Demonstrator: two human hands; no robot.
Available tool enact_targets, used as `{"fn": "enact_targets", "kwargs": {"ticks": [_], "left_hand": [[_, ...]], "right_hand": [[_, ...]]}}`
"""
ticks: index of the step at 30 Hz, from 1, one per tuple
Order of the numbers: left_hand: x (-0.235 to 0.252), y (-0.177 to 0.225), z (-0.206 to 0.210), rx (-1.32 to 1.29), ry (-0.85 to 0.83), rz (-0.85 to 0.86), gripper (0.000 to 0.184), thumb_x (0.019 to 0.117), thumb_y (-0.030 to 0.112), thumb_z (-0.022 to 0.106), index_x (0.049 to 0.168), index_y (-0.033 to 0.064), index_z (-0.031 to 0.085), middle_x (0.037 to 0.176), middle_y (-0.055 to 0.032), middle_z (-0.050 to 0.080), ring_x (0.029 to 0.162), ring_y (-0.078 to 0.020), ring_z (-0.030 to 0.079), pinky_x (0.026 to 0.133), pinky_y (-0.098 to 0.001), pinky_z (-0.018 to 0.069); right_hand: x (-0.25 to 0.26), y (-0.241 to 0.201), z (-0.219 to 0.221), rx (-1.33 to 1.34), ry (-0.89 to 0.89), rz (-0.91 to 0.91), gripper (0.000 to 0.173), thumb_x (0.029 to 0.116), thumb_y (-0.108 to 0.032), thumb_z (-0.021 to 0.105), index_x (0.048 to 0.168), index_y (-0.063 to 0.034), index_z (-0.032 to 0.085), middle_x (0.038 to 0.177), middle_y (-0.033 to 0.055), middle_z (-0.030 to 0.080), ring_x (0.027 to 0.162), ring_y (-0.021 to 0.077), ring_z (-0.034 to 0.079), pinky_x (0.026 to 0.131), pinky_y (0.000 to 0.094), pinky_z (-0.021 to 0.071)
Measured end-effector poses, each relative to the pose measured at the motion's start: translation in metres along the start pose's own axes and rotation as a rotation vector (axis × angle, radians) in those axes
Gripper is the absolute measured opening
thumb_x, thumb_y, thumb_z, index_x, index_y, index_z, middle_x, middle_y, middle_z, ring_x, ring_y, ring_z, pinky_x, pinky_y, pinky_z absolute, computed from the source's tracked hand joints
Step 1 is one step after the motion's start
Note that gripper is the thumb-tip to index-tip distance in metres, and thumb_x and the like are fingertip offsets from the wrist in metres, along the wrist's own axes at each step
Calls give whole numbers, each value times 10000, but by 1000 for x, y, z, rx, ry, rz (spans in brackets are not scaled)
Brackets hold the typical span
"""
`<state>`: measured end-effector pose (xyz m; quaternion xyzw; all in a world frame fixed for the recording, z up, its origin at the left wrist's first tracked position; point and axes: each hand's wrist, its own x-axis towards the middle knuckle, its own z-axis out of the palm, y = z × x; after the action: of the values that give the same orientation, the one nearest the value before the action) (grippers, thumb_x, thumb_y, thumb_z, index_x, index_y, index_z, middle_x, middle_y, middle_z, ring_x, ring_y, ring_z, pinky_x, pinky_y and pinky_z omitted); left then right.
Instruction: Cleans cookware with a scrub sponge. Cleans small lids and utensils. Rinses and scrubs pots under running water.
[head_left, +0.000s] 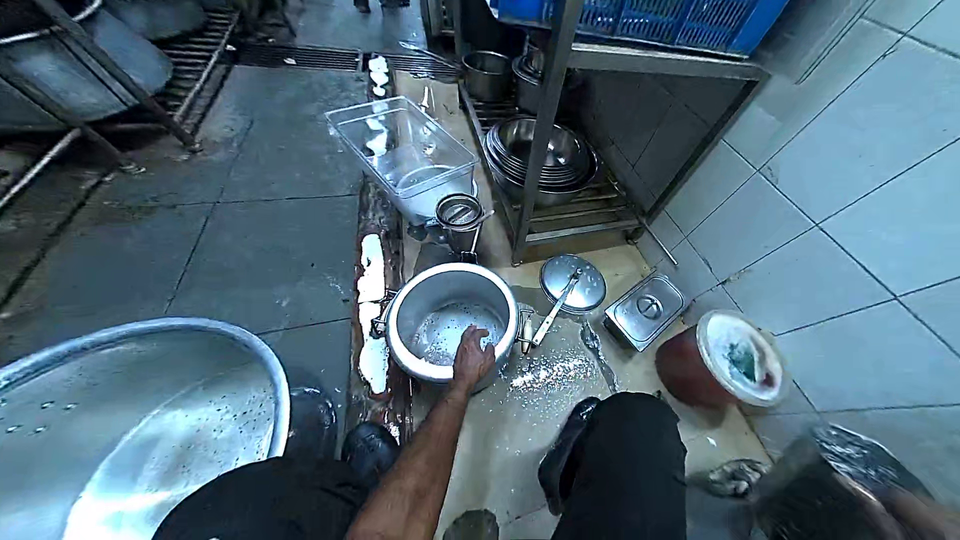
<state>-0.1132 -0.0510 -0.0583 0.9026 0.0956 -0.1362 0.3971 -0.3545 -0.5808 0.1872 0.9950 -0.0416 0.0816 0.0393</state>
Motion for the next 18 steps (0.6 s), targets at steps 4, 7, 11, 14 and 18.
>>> {"fn": "enact_targets", "kwargs": {"ticks": [4, 7, 11, 14, 18], "left_hand": [[15, 18, 7, -157, -30, -56, 365, 1047, 187, 550, 1360, 12, 615, 1365, -215, 621, 1260, -335, 613, 1099, -500, 467], [31, 31, 5, -290, -48, -123, 371, 1050, 202, 569, 1363, 7, 608, 1332, -216, 642, 1241, -335, 624, 1089, -519, 473], [53, 42, 5, -359, -79, -122, 427, 1050, 228, 588, 1411, 1, 561, 1353, -225, 627, 1244, -337, 623, 1083, -524, 481], [63, 42, 8, -367, -104, -124, 471, 1040, 244, 607, 1439, 7, 531, 1326, -234, 637, 1227, -356, 629, 1066, -544, 488], [60, 30, 13, -289, -163, -96, 449, 1031, 247, 592, 1429, 41, 566, 1314, -217, 652, 1220, -354, 636, 1069, -563, 484]], "right_hand": [[94, -49, 64, 151, 131, -396, 634, 1007, -550, 488, 703, -33, 695, 669, 157, 672, 611, 341, 700, 513, 520, 551], [168, -104, 108, 217, 7, -643, 596, 1006, -555, 487, 717, -80, 700, 686, 108, 683, 636, 302, 711, 527, 515, 569], [243, -201, 130, 136, -426, -843, 585, 1027, -577, 464, 861, -86, 736, 824, 128, 720, 823, 339, 727, 709, 571, 572], [273, -267, 145, 37, -561, -1066, 574, 1030, -594, 434, 893, -124, 733, 838, 106, 717, 843, 329, 719, 722, 575, 553], [280, -331, 149, -8, -718, -1235, 589, 1028, -595, 425, 878, -111, 724, 794, 116, 698, 812, 338, 704, 719, 591, 528]]}}
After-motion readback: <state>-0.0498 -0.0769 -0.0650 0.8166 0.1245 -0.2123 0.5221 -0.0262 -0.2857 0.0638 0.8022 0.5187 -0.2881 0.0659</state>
